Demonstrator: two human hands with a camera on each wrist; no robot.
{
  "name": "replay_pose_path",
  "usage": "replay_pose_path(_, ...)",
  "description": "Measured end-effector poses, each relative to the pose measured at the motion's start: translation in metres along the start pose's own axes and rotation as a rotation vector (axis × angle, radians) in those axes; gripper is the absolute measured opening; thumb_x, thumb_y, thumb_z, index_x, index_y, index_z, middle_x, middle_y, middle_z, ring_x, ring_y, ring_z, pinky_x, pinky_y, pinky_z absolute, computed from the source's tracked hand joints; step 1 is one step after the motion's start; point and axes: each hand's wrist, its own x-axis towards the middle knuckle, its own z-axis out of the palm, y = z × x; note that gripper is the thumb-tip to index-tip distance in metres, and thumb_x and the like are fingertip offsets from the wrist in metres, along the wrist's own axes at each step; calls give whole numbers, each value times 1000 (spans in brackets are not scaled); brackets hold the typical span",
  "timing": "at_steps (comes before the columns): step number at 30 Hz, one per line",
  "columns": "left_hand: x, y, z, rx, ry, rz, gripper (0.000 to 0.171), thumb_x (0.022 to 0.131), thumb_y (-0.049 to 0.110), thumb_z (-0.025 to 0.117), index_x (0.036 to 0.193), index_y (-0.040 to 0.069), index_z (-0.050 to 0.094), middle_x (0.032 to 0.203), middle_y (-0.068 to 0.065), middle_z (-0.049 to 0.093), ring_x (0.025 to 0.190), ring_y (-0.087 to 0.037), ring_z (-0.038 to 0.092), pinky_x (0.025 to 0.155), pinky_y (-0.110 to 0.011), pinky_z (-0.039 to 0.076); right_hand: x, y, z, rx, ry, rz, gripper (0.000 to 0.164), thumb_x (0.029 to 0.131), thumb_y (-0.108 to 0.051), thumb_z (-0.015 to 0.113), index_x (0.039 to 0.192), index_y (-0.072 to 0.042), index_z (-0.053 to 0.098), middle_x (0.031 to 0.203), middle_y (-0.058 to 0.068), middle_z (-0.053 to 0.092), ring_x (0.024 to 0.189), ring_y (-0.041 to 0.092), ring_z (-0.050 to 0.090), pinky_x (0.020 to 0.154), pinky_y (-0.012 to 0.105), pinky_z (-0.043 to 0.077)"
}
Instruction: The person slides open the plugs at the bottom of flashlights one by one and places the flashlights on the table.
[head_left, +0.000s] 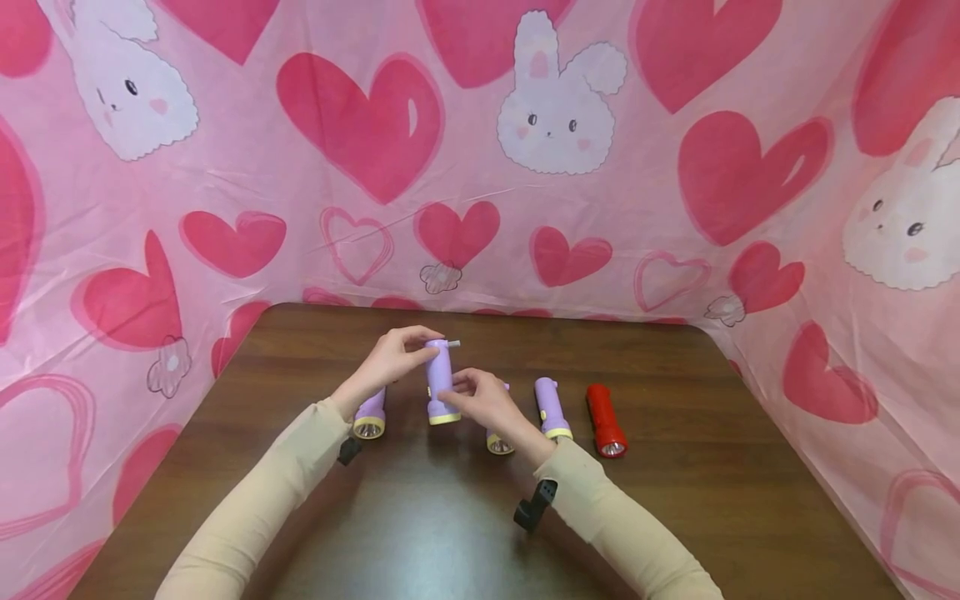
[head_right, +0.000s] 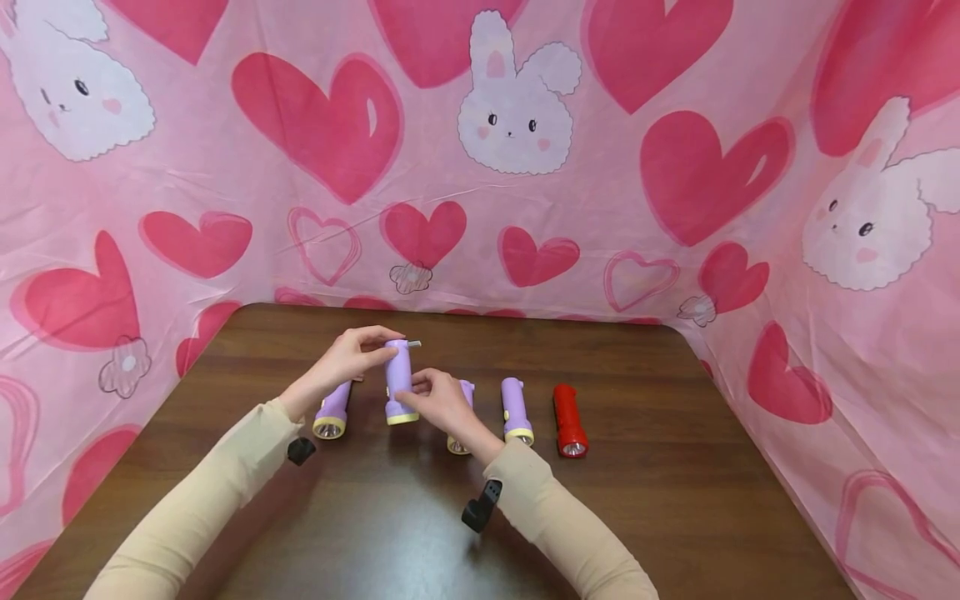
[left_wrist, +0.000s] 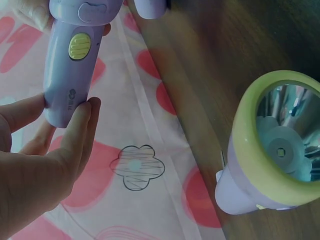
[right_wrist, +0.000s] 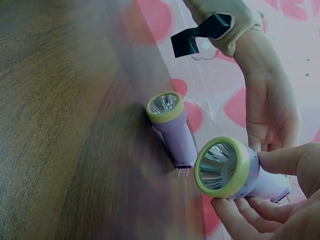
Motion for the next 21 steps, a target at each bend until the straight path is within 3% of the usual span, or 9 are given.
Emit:
replay_pose_path(10, 4, -7, -2, -11, -46, -22, 32, 94, 19, 64, 122, 5, 67, 123, -17, 69, 117, -33, 65, 95, -45, 53, 2, 0, 1, 27, -25, -2, 45, 89, -23, 74, 122, 3, 62, 117, 22, 70, 100, 27, 70, 79, 36, 62)
replay_pose_path(21, 6, -8, -4, -3, -86, -92, 34, 94, 21, 64, 124, 4, 66, 125, -19, 68, 111, -30, 65, 86, -38, 57, 4, 0, 4, 36, -55, -9, 45, 87, -20, 75, 122, 6, 61, 115, 24, 71, 98, 27, 71, 77, 36, 62)
